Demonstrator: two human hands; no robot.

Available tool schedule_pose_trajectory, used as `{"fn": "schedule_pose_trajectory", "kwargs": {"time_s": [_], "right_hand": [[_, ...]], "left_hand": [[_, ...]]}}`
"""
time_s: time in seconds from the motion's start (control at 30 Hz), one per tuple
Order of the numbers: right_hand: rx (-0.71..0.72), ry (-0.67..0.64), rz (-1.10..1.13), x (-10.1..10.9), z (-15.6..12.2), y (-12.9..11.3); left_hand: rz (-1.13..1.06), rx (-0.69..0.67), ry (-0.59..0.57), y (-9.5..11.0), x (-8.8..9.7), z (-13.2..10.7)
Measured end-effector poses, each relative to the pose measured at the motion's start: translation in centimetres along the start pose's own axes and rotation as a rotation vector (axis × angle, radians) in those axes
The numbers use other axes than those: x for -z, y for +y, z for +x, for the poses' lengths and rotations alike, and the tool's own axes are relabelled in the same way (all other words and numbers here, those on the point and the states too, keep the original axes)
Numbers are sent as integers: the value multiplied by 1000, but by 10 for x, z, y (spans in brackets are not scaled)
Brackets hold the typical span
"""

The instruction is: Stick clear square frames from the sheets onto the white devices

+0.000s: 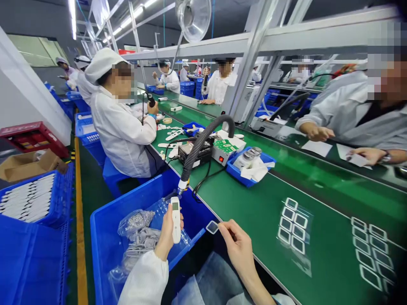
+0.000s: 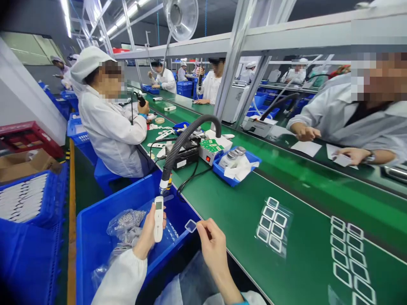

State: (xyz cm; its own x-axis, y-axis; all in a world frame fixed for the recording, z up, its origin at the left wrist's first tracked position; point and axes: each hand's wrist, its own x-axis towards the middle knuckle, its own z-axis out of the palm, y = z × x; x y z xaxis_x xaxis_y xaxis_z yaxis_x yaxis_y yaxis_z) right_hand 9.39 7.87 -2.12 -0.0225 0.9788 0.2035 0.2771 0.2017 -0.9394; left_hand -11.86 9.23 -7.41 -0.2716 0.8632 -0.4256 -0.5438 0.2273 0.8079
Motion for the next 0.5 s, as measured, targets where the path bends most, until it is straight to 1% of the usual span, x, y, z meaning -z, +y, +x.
{"fn": "schedule_pose_trajectory", "kwargs": {"time_s": [0.13, 0.27, 0.37, 0.43, 0.5], "right_hand": [[-256, -12, 65, 34, -12, -4], [-502, -24, 188, 60, -25, -12], [-601, -30, 269, 70, -34, -17], [-627, -31, 312, 74, -38, -18], [-636, -28, 348, 76, -40, -18]], "left_hand": [[-1, 68, 33, -13, 0, -31], [96, 79, -2, -22, -5, -71], [163, 100, -91, -24, -19, -99], [188, 128, -165, -24, -31, -113], [204, 161, -209, -25, -43, -124]]}}
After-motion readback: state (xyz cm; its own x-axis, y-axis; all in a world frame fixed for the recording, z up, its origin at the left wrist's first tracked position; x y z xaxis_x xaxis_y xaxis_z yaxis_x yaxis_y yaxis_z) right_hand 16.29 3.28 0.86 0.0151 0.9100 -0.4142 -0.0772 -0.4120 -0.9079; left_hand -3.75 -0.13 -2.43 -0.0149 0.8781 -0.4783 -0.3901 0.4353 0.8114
